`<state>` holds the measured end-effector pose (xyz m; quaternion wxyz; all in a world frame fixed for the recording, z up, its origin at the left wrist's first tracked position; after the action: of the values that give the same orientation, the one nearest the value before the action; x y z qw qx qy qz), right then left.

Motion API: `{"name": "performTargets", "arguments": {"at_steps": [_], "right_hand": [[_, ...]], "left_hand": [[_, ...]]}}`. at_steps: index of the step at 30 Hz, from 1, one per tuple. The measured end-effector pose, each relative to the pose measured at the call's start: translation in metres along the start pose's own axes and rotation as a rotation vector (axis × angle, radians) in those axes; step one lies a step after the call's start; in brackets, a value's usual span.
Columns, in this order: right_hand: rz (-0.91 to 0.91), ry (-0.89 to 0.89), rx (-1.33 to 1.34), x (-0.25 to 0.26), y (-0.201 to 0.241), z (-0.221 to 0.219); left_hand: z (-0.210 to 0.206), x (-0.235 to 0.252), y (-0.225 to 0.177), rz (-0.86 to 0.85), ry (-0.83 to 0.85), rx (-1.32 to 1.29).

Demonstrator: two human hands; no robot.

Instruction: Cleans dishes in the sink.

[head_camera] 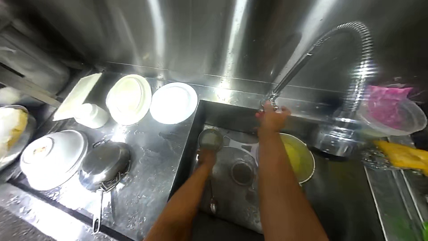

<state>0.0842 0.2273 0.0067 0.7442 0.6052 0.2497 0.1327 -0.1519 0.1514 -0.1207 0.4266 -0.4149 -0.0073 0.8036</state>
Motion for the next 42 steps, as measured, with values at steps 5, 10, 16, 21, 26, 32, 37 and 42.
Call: {"name": "performTargets", "arguments": {"at_steps": [5, 10, 16, 21, 26, 32, 37, 42], "right_hand": [[0.215, 0.171, -0.512, -0.021, -0.020, 0.104], [0.709, -0.138, -0.829, 0.074, 0.048, 0.188], [0.513, -0.100, -1.087, 0.172, 0.096, 0.161], [0.362, -0.084, -1.159, 0.185, 0.099, 0.147], [0.678, -0.278, -0.631, 0.141, 0.123, 0.174], [0.502, -0.137, -0.204, -0.025, 0.035, 0.186], [0.526, -0.010, -0.244, -0.117, -0.033, 0.134], [0.847, 0.186, -0.456, -0.161, -0.050, 0.136]], "left_hand": [[-0.045, 0.049, 0.031, -0.016, 0.050, -0.400], [-0.053, 0.088, 0.056, -0.002, -0.279, -0.591], [-0.004, 0.049, 0.004, 0.070, -0.280, -0.889], [0.024, -0.013, -0.034, -0.202, -0.278, -0.833], [0.022, -0.088, -0.072, -0.487, -0.064, -1.040], [-0.014, -0.113, -0.090, -0.274, 0.198, -1.229], [-0.034, -0.132, -0.089, -0.350, 0.370, -1.159], [-0.012, -0.132, -0.083, -0.440, 0.467, -1.096]]}}
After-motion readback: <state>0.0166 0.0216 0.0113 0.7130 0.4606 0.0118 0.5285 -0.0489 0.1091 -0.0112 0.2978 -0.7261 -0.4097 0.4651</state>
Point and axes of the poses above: each hand's wrist, its own x-axis towards the middle knuckle, its own z-axis out of the back of the hand, y = z × x, the point moved 8 cm from there along x, towards the middle knuckle, and after that the axes turned 10 degrees about -y, right-handed, at the moved point
